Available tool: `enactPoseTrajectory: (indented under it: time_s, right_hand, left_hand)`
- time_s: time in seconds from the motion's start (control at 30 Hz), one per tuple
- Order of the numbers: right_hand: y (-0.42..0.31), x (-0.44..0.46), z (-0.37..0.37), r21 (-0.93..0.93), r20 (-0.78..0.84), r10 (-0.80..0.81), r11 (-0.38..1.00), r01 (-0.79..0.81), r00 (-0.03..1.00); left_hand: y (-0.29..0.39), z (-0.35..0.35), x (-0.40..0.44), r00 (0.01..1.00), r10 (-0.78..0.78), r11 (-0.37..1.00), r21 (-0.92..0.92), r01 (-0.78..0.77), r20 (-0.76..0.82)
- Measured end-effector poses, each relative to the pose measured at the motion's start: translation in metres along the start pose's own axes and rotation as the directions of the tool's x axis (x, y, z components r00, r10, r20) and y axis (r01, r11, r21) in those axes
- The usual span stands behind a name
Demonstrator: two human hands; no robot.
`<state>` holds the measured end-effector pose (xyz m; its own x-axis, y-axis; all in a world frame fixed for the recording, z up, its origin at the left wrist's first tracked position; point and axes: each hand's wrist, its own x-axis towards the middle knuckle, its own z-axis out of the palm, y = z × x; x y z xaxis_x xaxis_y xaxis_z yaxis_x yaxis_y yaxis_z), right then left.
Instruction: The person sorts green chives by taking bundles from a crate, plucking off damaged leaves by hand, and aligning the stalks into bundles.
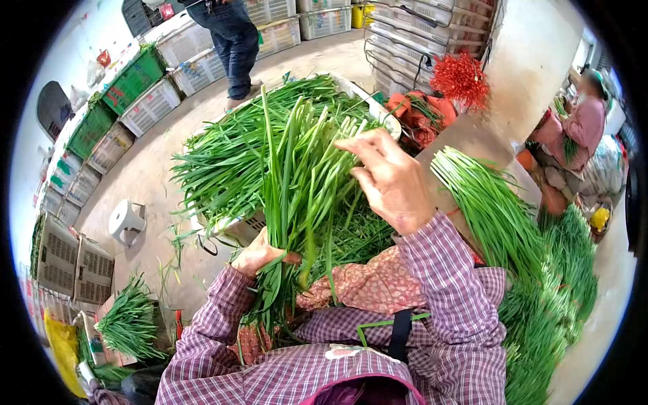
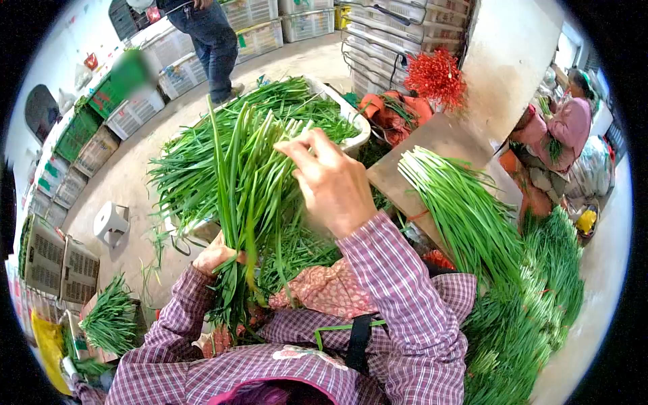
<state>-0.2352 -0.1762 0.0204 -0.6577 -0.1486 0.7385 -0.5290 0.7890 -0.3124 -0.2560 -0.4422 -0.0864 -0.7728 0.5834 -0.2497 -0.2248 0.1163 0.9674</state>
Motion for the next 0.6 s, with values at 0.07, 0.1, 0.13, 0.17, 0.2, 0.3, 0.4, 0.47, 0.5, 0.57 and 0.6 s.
enactPoseTrajectory:
  time_s: [0.07,0.1,0.13,0.17,0.2,0.3,0.4,0.47,0.5,0.57,0.6]
  right_hand:
    - [0.007,0.000,0.007,0.000,0.134,-0.036,0.999,0.037,0.990]
    - [0.008,0.000,0.008,-0.010,0.137,-0.083,0.996,0.085,0.987]
    - [0.009,0.000,0.008,0.007,0.140,-0.102,0.995,0.102,0.985]
    - [0.011,0.000,0.006,0.024,0.144,-0.123,0.992,0.121,0.982]
    - [0.012,0.000,0.003,0.022,0.140,-0.121,0.993,0.119,0.983]
    - [0.018,-0.001,-0.003,0.144,0.291,-0.063,0.989,0.022,0.955]
    - [0.026,-0.006,0.005,0.338,0.223,-0.018,0.939,-0.060,0.975]
    - [0.025,-0.009,0.012,0.537,0.255,0.169,0.794,-0.285,0.952]
    - [0.022,-0.009,0.011,0.691,0.328,0.327,0.557,-0.461,0.886]
    - [0.020,-0.005,0.004,0.723,0.287,0.404,0.504,-0.473,0.869]
    - [0.023,-0.003,-0.001,0.732,0.216,0.435,0.520,-0.440,0.874]
  left_hand:
    - [-0.011,-0.002,0.003,0.999,0.034,0.998,0.049,-0.033,-0.002]
    - [-0.013,-0.002,0.004,0.997,0.071,0.993,0.096,-0.070,-0.005]
    - [-0.012,-0.002,0.004,0.998,0.070,0.993,0.100,-0.069,-0.001]
    - [-0.009,0.000,0.003,0.998,0.059,0.996,0.069,-0.060,0.008]
    - [-0.005,0.001,0.002,0.999,0.049,0.998,0.037,-0.050,0.016]
    - [0.007,0.002,-0.002,0.999,0.035,0.997,0.074,-0.038,0.038]
    - [0.001,-0.005,-0.001,0.998,0.029,0.997,0.066,-0.033,0.058]
    - [0.000,-0.005,-0.001,0.998,0.023,0.999,-0.027,-0.022,0.063]
    - [0.001,-0.005,-0.002,0.998,0.023,0.999,-0.026,-0.021,0.066]
    - [0.006,-0.003,-0.006,0.992,0.047,0.977,-0.211,-0.022,0.116]
    - [0.005,0.001,-0.009,0.996,0.067,0.953,-0.298,-0.045,0.063]
